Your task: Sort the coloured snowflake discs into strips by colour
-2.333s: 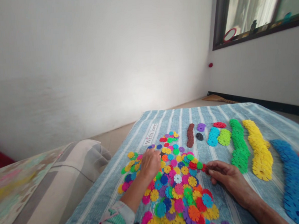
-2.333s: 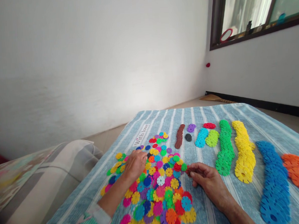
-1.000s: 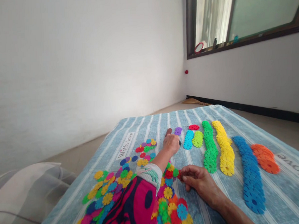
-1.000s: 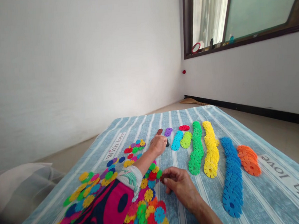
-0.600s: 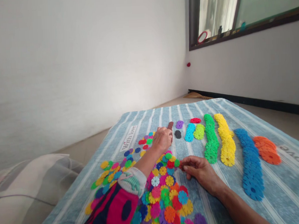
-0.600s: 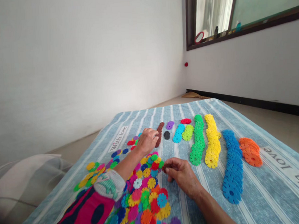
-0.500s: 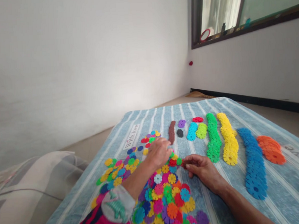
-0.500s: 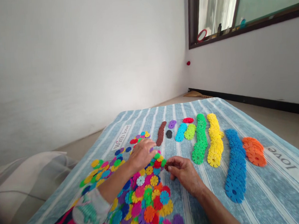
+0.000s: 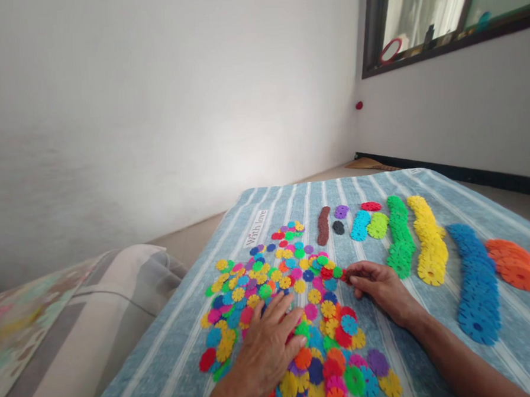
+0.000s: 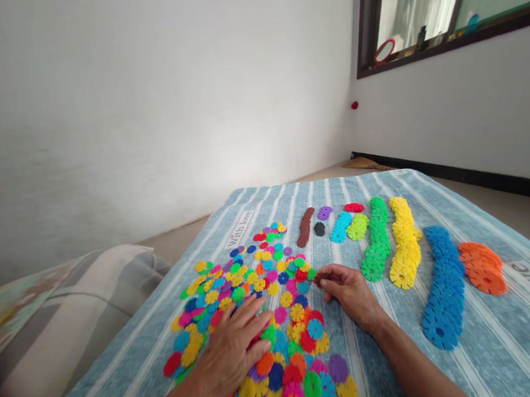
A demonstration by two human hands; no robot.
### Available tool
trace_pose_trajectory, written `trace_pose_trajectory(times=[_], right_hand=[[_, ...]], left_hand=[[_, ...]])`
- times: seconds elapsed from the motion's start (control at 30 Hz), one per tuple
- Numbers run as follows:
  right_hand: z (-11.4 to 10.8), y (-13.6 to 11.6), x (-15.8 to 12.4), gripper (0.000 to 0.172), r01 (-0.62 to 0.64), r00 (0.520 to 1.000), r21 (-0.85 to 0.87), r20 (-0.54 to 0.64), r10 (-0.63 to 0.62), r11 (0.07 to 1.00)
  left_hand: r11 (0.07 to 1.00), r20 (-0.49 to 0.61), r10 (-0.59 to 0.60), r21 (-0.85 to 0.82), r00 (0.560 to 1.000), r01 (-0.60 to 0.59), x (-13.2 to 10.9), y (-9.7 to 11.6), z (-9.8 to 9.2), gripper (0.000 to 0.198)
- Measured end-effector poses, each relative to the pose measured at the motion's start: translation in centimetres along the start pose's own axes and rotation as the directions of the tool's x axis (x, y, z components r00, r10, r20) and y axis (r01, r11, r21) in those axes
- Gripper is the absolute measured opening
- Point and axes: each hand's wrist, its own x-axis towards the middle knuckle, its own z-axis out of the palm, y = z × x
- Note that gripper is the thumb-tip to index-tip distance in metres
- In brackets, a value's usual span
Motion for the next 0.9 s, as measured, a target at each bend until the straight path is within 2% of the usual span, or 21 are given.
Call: trace_pose_trajectory(times=[0.13,0.33,0.57,0.7,0.9], right_hand=[[-0.2,0.2,-0.1,0.026,0.008,1.000,-0.020,-0.012,-0.008,1.000],[-0.3,0.2,-0.2,0.027,-0.003,1.000,0.005,-0.015,0.003,1.000],[-0.4,0.3,-0.4,0.032,-0.003,0.999,0.007,-0.034,0.004,1.000],[-0.5,0.5,-0.5,0.033,0.003,0.999,0.005,-0.040,-0.002,1.000],[-0.7,0.7,-0.4,0.033,0.026,0.999,-0.027,-0.030,-0.027,0.999]], left_hand=[[0.999,-0.158,0.014,0.033,0.987,-0.009,0.0,-1.6,0.6,0.032],[0.996,-0.310,0.065,0.072,0.949,-0.045,0.0,-3.2,1.0,0.020],[0.997,-0.371,0.072,0.055,0.926,-0.055,-0.1,-3.9,0.6,0.022],[0.999,-0.412,0.030,-0.001,0.911,-0.033,-0.1,-4.4,0.6,0.024],[0.998,-0.493,0.001,-0.056,0.870,-0.033,0.0,-5.0,1.0,0.024]])
